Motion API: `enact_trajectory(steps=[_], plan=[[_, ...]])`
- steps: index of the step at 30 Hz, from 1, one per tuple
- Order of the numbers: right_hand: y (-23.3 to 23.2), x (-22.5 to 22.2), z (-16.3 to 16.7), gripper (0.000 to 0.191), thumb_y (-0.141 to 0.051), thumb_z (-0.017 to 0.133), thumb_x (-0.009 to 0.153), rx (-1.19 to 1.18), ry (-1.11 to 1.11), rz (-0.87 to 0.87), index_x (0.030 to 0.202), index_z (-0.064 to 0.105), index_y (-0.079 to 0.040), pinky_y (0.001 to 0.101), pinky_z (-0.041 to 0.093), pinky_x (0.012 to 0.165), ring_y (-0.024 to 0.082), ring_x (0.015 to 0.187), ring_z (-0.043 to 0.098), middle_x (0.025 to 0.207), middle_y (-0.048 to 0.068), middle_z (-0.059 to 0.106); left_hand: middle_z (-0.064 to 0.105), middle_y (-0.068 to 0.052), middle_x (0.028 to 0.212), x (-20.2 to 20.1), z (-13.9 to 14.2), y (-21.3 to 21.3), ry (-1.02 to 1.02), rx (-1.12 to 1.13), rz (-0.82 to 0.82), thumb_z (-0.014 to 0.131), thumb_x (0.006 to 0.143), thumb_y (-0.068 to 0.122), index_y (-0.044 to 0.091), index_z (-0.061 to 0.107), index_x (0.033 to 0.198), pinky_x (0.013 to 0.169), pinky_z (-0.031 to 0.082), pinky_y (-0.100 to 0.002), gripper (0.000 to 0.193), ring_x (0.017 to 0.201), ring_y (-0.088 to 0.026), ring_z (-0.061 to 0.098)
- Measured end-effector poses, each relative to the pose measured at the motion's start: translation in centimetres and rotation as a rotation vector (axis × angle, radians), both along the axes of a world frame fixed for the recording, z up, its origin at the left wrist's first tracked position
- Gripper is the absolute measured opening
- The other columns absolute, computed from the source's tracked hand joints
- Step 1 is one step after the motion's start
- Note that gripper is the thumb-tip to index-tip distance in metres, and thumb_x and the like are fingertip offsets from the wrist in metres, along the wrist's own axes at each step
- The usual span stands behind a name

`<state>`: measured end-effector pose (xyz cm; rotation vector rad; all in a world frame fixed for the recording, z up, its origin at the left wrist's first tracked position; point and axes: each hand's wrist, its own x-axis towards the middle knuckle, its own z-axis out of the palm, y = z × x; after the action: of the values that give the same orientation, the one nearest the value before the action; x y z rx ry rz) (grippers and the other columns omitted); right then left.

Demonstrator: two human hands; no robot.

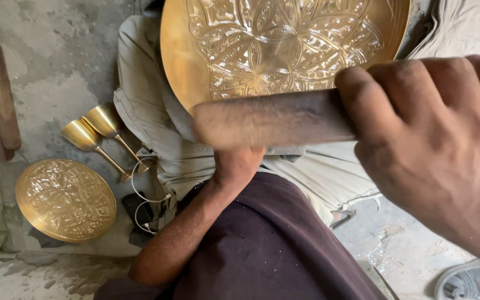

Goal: The person sits on the floor with a large engraved brass plate resting on their lap. They hold a small punch against the plate's floral pattern with one hand and strike it repeatedly with a wooden mallet held in the other hand, repositioning the punch across different areas of the design to emboss the metal.

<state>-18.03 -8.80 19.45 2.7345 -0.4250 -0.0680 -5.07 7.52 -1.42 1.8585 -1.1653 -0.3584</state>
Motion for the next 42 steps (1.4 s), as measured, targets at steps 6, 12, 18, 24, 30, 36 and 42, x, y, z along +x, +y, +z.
enact_trajectory(steps=[6, 12, 18, 24, 30, 36, 42], plan=[[-0.1, 1.6, 1.8, 0.040, -0.013, 0.069, 0.086, 0.156, 0.032, -0.002, 0.126, 0.072, -0.009, 0.0397, 0.050, 0.089, 0.026, 0.093, 0.066, 0.102, 0.008, 0.070, 0.061, -0.014, 0.073, -0.6, -2.1, 0.4, 0.002, 0.229, 0.018, 0.064, 0.088, 0.006, 0.001, 0.061, 0.075, 0.069, 0.047, -0.052, 0.014, 0.072, -0.038, 0.062], [-0.7, 2.6, 1.6, 0.031, -0.012, 0.076, 0.094, 0.307, -0.064, -0.071, 0.124, 0.070, -0.008, 0.0382, 0.052, 0.090, 0.027, 0.097, 0.068, 0.103, 0.011, 0.070, 0.068, -0.013, 0.089, -0.4, -1.4, 0.1, 0.084, 0.634, -0.045, 0.059, 0.104, 0.018, 0.001, 0.065, 0.091, 0.083, 0.055, -0.042, 0.021, 0.089, -0.027, 0.069], [-1.2, 1.5, 0.0, 0.046, -0.014, 0.076, 0.079, 0.002, 0.120, -0.023, 0.125, 0.073, -0.014, 0.0347, 0.054, 0.091, 0.025, 0.102, 0.070, 0.107, 0.007, 0.072, 0.065, -0.020, 0.107, 0.4, 0.6, -0.6, -0.073, 0.002, 0.015, 0.069, 0.094, 0.004, -0.001, 0.058, 0.118, 0.083, 0.055, -0.051, 0.026, 0.098, -0.042, 0.068], [-1.2, -3.8, -2.2, 0.028, -0.006, 0.078, 0.096, 0.127, 0.069, -0.227, 0.123, 0.073, -0.012, 0.0335, 0.056, 0.083, 0.026, 0.097, 0.068, 0.105, 0.011, 0.070, 0.066, -0.017, 0.104, 1.7, 1.9, -2.4, 0.045, 0.048, -0.203, 0.068, 0.102, 0.012, 0.002, 0.055, 0.120, 0.077, 0.057, -0.047, 0.024, 0.093, -0.035, 0.070], [-0.3, -7.8, -6.1, 0.025, 0.004, 0.069, 0.091, 0.300, -0.121, -0.469, 0.116, 0.069, -0.001, 0.0381, 0.055, 0.081, 0.026, 0.084, 0.066, 0.097, 0.014, 0.069, 0.068, -0.016, 0.110, 3.2, 1.4, -5.2, -0.013, 0.110, -0.541, 0.054, 0.107, -0.003, 0.002, 0.050, 0.134, 0.065, 0.065, -0.025, 0.028, 0.095, -0.020, 0.077], [-0.2, -10.3, -7.7, 0.025, 0.007, 0.068, 0.099, 0.508, -0.312, -0.580, 0.122, 0.060, 0.009, 0.0409, 0.058, 0.082, 0.032, 0.097, 0.071, 0.103, 0.022, 0.069, 0.072, -0.012, 0.111, 4.0, 1.6, -5.8, 0.153, 0.041, -0.454, 0.064, 0.104, 0.006, 0.005, 0.045, 0.143, 0.071, 0.063, -0.027, 0.043, 0.094, -0.018, 0.077], [-1.4, -9.4, -7.4, 0.032, 0.008, 0.065, 0.099, 0.764, -0.564, -0.644, 0.128, 0.052, 0.013, 0.0308, 0.057, 0.081, 0.028, 0.093, 0.070, 0.111, 0.028, 0.066, 0.073, -0.006, 0.106, 4.0, 2.1, -5.0, 0.102, -0.009, -0.433, 0.072, 0.102, 0.016, 0.011, 0.054, 0.137, 0.074, 0.066, -0.029, 0.040, 0.092, -0.016, 0.078]])
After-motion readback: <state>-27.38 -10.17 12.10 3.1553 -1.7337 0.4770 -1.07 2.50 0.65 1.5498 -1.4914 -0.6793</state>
